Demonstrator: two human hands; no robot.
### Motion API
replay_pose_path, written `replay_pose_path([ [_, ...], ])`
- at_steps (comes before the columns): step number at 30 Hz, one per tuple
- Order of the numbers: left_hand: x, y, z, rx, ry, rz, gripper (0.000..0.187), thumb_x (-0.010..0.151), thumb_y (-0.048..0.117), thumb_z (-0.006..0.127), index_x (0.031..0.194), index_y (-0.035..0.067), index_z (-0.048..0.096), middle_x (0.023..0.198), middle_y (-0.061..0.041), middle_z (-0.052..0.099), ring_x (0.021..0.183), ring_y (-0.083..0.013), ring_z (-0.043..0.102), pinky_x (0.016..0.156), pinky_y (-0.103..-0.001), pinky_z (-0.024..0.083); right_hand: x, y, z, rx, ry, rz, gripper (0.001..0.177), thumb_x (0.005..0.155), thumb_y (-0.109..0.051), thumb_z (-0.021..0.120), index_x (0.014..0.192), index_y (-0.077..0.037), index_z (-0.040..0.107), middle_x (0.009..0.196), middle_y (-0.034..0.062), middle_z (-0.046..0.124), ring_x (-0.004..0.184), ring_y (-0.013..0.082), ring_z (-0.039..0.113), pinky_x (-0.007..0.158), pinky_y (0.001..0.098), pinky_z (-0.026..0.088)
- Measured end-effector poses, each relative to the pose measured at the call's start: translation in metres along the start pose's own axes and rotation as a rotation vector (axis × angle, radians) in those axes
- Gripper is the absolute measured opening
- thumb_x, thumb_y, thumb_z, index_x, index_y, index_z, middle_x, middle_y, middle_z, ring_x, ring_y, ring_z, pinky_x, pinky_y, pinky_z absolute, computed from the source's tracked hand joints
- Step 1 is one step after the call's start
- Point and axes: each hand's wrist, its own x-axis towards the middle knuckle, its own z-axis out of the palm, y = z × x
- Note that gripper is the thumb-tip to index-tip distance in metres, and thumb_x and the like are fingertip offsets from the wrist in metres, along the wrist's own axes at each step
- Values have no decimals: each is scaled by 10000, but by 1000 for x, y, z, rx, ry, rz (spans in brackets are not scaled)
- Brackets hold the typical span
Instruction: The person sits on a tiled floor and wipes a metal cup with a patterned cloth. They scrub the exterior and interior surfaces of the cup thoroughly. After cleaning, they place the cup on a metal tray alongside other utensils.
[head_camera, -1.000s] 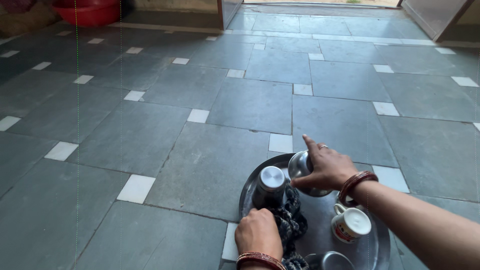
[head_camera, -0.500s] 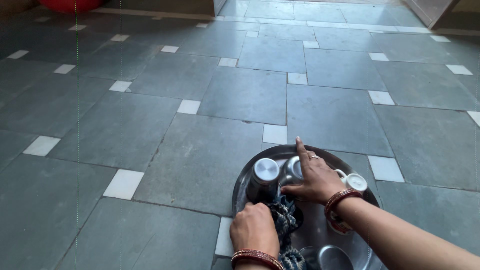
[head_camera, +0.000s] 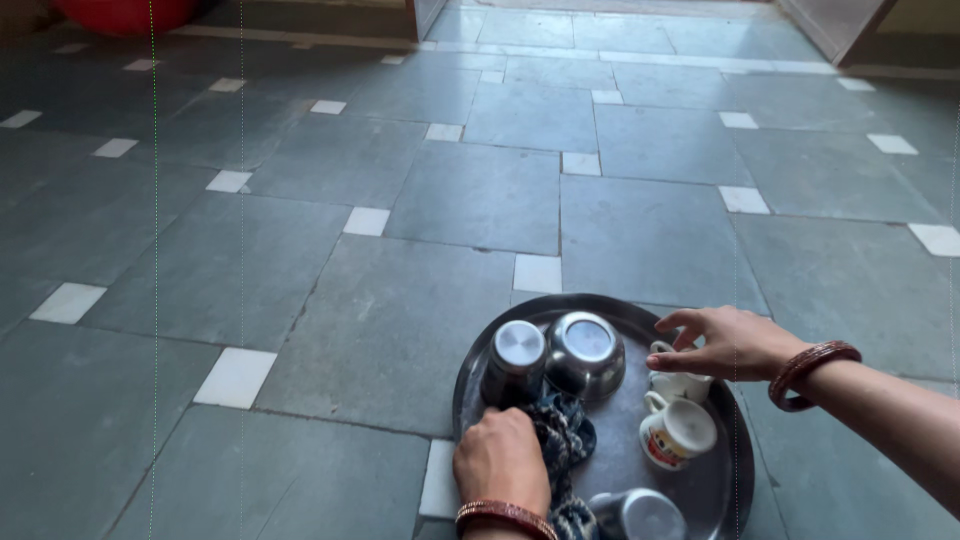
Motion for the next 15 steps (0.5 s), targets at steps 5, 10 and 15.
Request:
replay_pose_path([
  [5,-8,1,-3,-1,18,19,217,996,73,532,976,54,747,1116,-146,704,1028,-308,716,871,-395,591,-9,1,21,-34,35,-47,874,702,-662,770,1435,-243,545,1375,71,663,1251,250,666,1065,392,560],
  [10,-14,5,-3,30,10,19,206,990,73,539,987,56,744,1153,-143,685,1051,-315,705,887,-397,589,-7,17,41,291,4,4,834,699,-524,840,1418,-199,571,1293,115,711,1153,273,740,1006,411,610],
  [15,-25,7,-3,42,58,61,212,995,82,536,977,59,746,1145,-143,682,1042,-315,708,886,-403,588,-17,27,57,322,169,70,724,702,-480,854,1344,-192,680,1237,117,748,1087,251,764,972,384,610],
])
